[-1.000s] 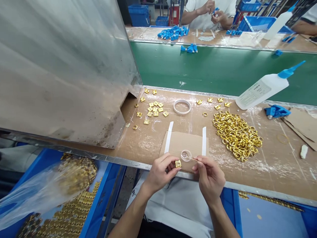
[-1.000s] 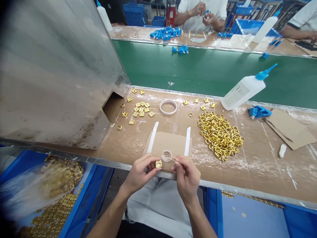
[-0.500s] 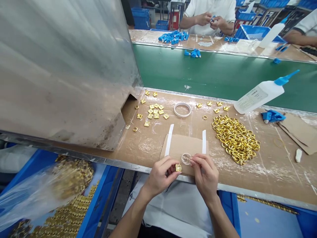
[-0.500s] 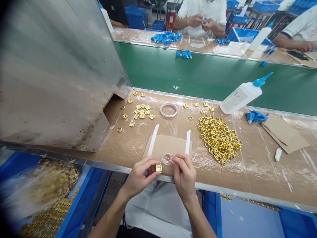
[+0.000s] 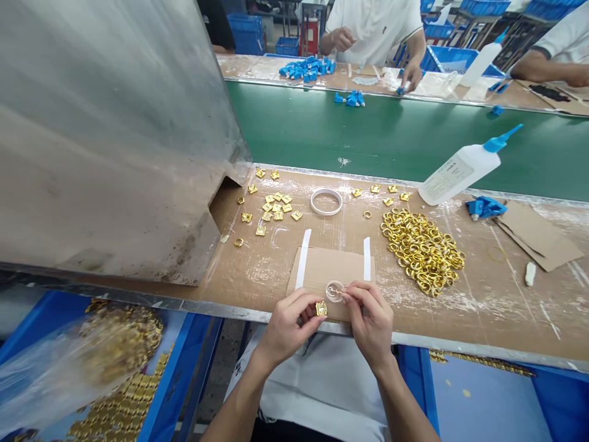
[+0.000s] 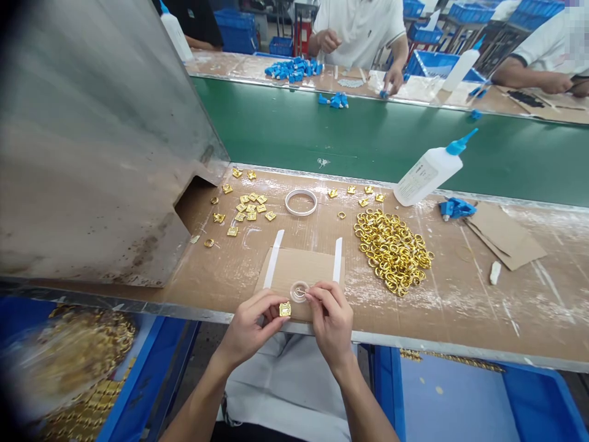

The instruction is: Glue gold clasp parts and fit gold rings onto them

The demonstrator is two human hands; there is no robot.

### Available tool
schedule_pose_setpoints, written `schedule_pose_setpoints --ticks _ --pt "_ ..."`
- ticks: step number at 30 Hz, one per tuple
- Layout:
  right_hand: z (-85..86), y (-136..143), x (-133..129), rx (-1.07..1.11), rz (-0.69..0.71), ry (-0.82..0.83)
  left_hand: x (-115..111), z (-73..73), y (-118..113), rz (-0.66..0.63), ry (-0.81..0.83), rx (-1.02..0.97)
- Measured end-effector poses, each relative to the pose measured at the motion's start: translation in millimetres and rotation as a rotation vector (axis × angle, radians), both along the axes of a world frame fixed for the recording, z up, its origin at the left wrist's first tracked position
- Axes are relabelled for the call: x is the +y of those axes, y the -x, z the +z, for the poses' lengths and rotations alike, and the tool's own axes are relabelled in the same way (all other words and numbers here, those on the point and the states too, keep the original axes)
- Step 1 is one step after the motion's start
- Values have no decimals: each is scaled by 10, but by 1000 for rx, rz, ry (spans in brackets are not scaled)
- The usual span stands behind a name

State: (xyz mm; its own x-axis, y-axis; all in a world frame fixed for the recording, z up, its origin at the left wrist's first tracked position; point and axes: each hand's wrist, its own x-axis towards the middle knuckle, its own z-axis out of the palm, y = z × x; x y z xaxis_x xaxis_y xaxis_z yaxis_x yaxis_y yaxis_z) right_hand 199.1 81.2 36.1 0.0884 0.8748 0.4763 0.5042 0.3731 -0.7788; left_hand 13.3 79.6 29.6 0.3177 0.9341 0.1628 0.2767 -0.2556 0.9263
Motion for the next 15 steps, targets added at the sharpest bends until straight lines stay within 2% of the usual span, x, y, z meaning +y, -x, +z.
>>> schedule_pose_setpoints --ticks 8,15 --pt "-25 -33 -52 360 -63 197 23 29 -15 34 14 30" --pt "39 25 -90 474 -49 233 31 24 -9 14 7 28"
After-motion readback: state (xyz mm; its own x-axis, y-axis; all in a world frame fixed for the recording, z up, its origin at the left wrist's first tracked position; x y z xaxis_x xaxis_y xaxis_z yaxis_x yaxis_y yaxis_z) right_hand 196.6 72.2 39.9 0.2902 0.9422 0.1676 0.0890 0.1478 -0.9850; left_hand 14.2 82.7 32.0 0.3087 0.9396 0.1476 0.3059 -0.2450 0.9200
